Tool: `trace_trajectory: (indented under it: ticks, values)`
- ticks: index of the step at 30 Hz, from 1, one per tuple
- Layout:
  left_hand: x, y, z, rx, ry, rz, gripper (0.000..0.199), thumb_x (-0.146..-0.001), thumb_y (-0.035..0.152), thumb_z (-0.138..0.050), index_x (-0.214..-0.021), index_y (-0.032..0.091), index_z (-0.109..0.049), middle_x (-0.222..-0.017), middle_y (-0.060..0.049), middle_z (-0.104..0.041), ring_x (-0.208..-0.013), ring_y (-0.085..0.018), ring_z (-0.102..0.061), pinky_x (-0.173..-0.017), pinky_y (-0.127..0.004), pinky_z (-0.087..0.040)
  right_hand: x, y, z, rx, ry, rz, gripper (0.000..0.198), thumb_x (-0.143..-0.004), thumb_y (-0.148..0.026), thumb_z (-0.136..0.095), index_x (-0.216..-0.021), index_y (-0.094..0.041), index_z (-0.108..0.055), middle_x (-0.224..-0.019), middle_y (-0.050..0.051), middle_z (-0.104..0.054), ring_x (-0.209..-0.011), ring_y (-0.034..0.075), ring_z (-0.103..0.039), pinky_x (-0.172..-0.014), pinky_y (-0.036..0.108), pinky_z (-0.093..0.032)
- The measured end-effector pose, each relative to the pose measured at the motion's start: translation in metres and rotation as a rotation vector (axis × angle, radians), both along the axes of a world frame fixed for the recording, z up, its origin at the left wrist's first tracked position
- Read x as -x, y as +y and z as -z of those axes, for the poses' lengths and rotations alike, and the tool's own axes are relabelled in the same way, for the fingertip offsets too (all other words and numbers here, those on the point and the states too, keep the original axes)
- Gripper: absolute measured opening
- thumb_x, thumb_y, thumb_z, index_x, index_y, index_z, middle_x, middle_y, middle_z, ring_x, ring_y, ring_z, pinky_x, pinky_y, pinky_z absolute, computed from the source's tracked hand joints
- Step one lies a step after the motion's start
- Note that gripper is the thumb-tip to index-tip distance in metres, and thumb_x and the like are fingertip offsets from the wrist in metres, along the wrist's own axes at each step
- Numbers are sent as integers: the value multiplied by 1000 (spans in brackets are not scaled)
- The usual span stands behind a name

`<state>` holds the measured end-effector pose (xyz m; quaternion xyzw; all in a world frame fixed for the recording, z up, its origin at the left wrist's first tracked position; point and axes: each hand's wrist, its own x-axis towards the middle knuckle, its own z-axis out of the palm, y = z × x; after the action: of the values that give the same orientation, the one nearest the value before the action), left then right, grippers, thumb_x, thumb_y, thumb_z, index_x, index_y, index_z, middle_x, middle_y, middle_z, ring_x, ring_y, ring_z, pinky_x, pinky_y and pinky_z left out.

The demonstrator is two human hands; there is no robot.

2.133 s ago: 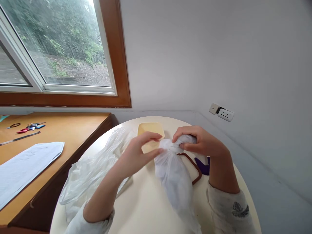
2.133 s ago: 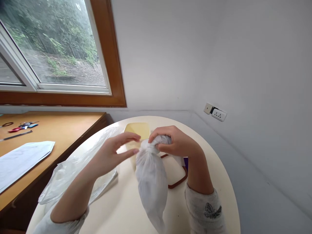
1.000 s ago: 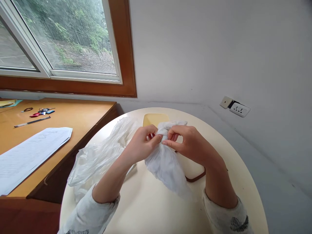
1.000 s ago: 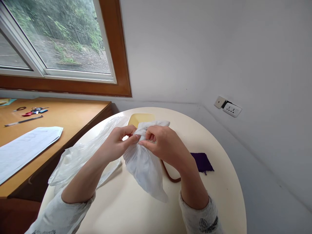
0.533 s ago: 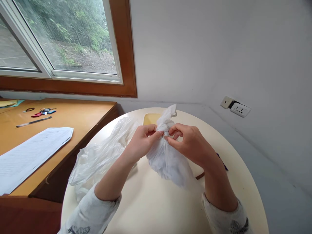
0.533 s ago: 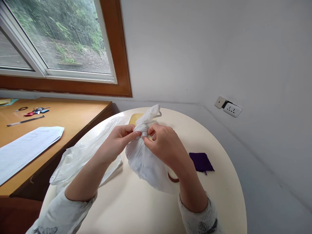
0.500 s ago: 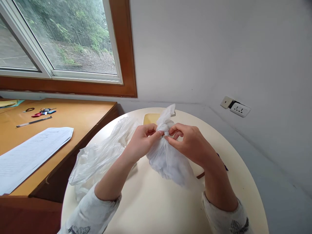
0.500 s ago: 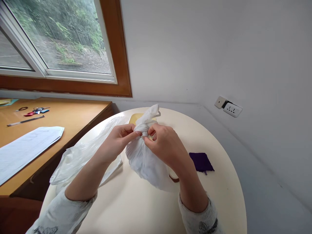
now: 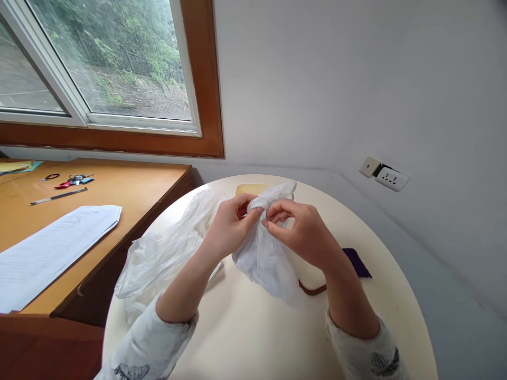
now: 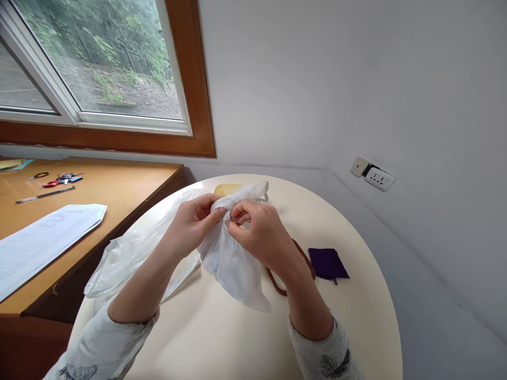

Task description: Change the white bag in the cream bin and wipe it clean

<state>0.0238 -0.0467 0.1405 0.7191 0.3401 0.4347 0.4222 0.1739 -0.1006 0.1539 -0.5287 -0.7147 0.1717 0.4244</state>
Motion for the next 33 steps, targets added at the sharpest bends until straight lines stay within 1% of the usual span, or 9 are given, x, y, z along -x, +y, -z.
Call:
trace_trajectory:
  ticks: [4,7,10,15,19,21,26,30,33]
  values:
    - [1,0,1,-28,-85,-105,19,-76,30,-59,-66,17,-49,-58,4,-47,-52,-8,-43,-48,-20,-33,7,1,2,-23,49,-6,5,-75,-24,-61,-76,-20,-57,-76,-1,-64,-71,14,-61,-67,26,-49]
    - [-1,-1,2,-72,-125,-151,25,-77,27,-57,-60,18,-41,-55,5,-41,-52,-8,-39,-48,-20,-31,10,1,3,-11,8,36,11,-73,-28,-64,-74,-20,-57,-74,0,-64,-69,14,-60,-64,26,-48]
    - [-3,-2,3,-88,-140,-181,29,-77,26,-57,-57,18,-38,-57,5,-39,-54,-8,-37,-49,-20,-30,13,2,4,-8,-40,95,11,-71,-26,-66,-73,-20,-57,-71,0,-64,-65,14,-59,-62,27,-47]
    - [-2,-1,3,-17,-192,-148,29,-77,27,-56,-56,17,-39,-58,4,-39,-54,-7,-37,-50,-20,-30,16,4,7,-81,-55,153,8,-71,-17,-61,-78,-20,-57,-73,0,-64,-65,13,-59,-62,25,-47]
    - [-1,0,1,80,-220,-92,28,-78,29,-56,-57,17,-42,-53,5,-40,-50,-7,-37,-47,-20,-29,15,8,12,-193,-54,149,21,-73,-14,-56,-93,-20,-56,-74,-1,-62,-64,12,-58,-62,23,-47]
    - [-1,0,1,93,-207,-88,27,-78,29,-56,-59,17,-42,-53,5,-41,-50,-7,-38,-46,-20,-30,14,9,13,-231,-63,141,23,-72,-13,-56,-94,-20,-56,-72,-2,-62,-62,11,-57,-61,22,-47]
    - [1,5,4,5,-139,-109,22,-79,26,-54,-62,17,-44,-54,5,-43,-48,-6,-37,-44,-19,-28,13,8,12,-232,-83,124,9,-71,-13,-56,-78,-19,-57,-64,-3,-61,-59,10,-57,-58,20,-46]
    - [2,8,5,-48,-100,-139,20,-80,25,-53,-63,17,-47,-55,5,-44,-48,-6,-37,-44,-19,-29,13,7,12,-198,-58,71,9,-73,-12,-54,-78,-18,-57,-67,-2,-63,-61,10,-59,-59,20,-46]
    - [2,8,4,-110,-78,-168,17,-80,25,-53,-66,16,-51,-58,3,-47,-53,-8,-42,-48,-20,-33,13,4,11,-189,-39,49,10,-74,-11,-52,-77,-19,-58,-69,-2,-63,-61,10,-59,-60,20,-46]
